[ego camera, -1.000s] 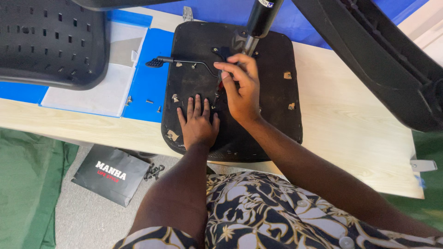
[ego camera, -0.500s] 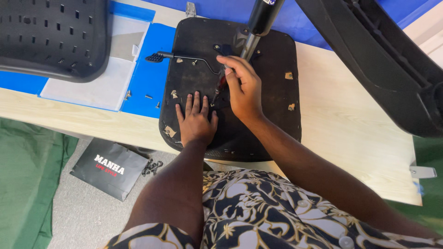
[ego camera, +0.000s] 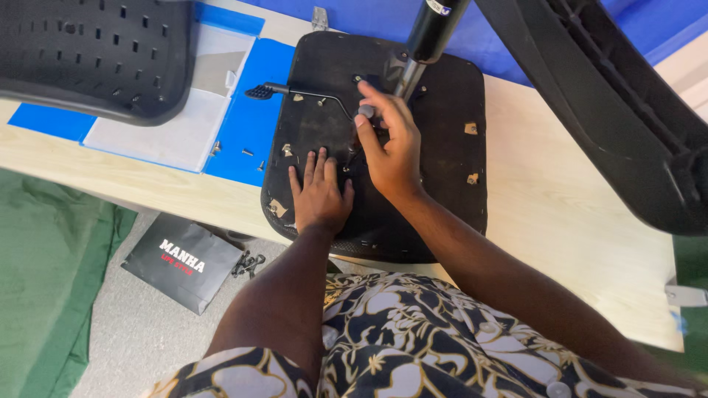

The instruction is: The person uses a screwdriver to tighten screws on the underside of an office chair base, securing the central gas lift mechanism. The person works methodically on multiple screws around the base.

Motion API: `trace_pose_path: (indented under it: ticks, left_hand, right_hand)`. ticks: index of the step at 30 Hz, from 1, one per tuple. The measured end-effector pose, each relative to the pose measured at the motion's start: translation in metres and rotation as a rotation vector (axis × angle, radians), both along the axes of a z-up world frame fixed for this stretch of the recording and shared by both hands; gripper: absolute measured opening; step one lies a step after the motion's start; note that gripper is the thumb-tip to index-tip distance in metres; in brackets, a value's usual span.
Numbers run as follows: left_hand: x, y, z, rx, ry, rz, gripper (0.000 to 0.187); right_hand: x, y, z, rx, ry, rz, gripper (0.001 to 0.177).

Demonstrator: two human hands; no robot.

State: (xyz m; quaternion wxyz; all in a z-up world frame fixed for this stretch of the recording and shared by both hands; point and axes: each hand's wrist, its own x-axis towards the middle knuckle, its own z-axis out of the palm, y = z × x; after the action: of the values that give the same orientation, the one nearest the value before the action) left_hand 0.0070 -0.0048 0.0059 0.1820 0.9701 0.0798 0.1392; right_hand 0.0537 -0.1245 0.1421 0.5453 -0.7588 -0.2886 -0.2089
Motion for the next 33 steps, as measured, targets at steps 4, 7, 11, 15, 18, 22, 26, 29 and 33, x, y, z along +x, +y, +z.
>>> trace_pose_path:
  ticks: [4, 7, 11, 15, 18, 22, 26, 29, 33]
  left_hand:
    - [-0.002, 0.001, 0.002, -0.007, 0.031, -0.011, 0.045]
    - [-0.004, 0.001, 0.006, -0.004, -0.001, -0.013, 0.046]
    - [-0.003, 0.002, 0.006, -0.001, -0.003, -0.014, 0.047]
    - [-0.002, 0.002, 0.004, -0.003, -0.023, -0.017, 0.046]
    - [-0.002, 0.003, 0.006, -0.037, 0.016, -0.022, 0.044]
    - [-0.002, 0.002, 0.006, -0.044, -0.031, -0.033, 0.045]
    - [-0.002, 0.006, 0.008, -0.038, 0.049, -0.023, 0.043]
    - [0.001, 0.005, 0.009, -0.038, 0.085, -0.034, 0.043]
    - [0.000, 0.006, 0.012, -0.050, 0.069, -0.044, 0.044]
  right_hand:
    - [0.005, 0.003, -0.004, 0.019, 0.016, 0.034, 0.029]
    - [0.010, 0.004, -0.004, 0.023, -0.028, 0.091, 0.025]
    - [0.013, 0.009, -0.007, -0.005, -0.098, -0.008, 0.018]
    - [0.012, 0.014, -0.010, 0.006, -0.072, -0.062, 0.017]
    - [0.010, 0.016, -0.011, -0.034, -0.107, -0.078, 0.021]
    - [0.012, 0.016, -0.012, 0.021, -0.036, -0.027, 0.028]
    - [0.010, 0.021, -0.016, 0.128, 0.171, 0.021, 0.024]
    - [0.011, 0.019, -0.015, 0.029, -0.007, -0.013, 0.021]
    - [0.011, 0.025, -0.010, 0.051, -0.019, -0.039, 0.010]
